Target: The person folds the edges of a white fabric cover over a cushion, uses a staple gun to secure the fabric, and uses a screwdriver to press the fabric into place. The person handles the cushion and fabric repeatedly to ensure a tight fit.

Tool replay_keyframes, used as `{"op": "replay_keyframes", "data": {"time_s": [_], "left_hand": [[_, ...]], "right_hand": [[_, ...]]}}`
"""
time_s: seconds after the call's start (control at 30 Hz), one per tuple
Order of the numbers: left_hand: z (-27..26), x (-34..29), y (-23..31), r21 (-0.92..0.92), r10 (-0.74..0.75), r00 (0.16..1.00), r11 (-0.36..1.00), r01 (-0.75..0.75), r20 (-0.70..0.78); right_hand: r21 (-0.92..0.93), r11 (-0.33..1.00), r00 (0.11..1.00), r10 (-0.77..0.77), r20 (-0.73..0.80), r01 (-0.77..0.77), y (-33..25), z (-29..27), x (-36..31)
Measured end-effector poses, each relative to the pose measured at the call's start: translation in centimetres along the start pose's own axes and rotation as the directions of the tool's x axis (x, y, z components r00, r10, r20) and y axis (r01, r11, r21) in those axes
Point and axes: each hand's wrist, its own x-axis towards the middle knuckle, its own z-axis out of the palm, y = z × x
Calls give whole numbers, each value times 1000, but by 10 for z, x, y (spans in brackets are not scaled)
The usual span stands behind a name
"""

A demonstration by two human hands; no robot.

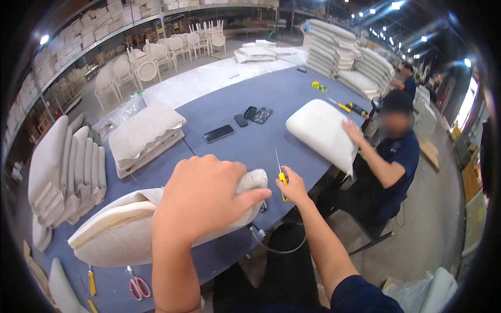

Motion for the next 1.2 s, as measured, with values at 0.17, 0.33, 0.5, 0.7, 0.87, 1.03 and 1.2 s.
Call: {"op": "replay_keyframes", "data": {"time_s": [0.17, 0.33, 0.5, 0.7, 0.87, 1.03, 1.2], "left_hand": [[-8, 7, -1, 40, -54, 998, 998, 53, 14], [-14, 7, -19, -11, -46, 998, 999, 47, 35], [-72, -35, -60, -153, -124, 992, 980, 124, 12], [-159, -178, -154, 86, -181, 909, 970, 228, -375], [-191, -294, -218, -10, -296, 803, 940, 340, -518], [-195, -346, -211, 10, -339, 579, 858, 514, -741], [-172, -245, -157, -50, -301, 731, 938, 344, -612]], "right_hand": [[-54, 994, 969, -103, -224, 93, 22, 56, -21], [-11, 994, 965, -104, -239, 104, 32, 59, -17], [55, 990, 983, -125, -135, 133, 40, 47, -16], [-72, 992, 971, 114, 212, -100, 15, 26, 19], [-177, 979, 994, -96, 42, 102, -65, 69, -13], [-43, 913, 904, -395, 164, 406, -113, 104, -76], [-86, 897, 899, -425, 103, 433, -74, 89, -58]]}}
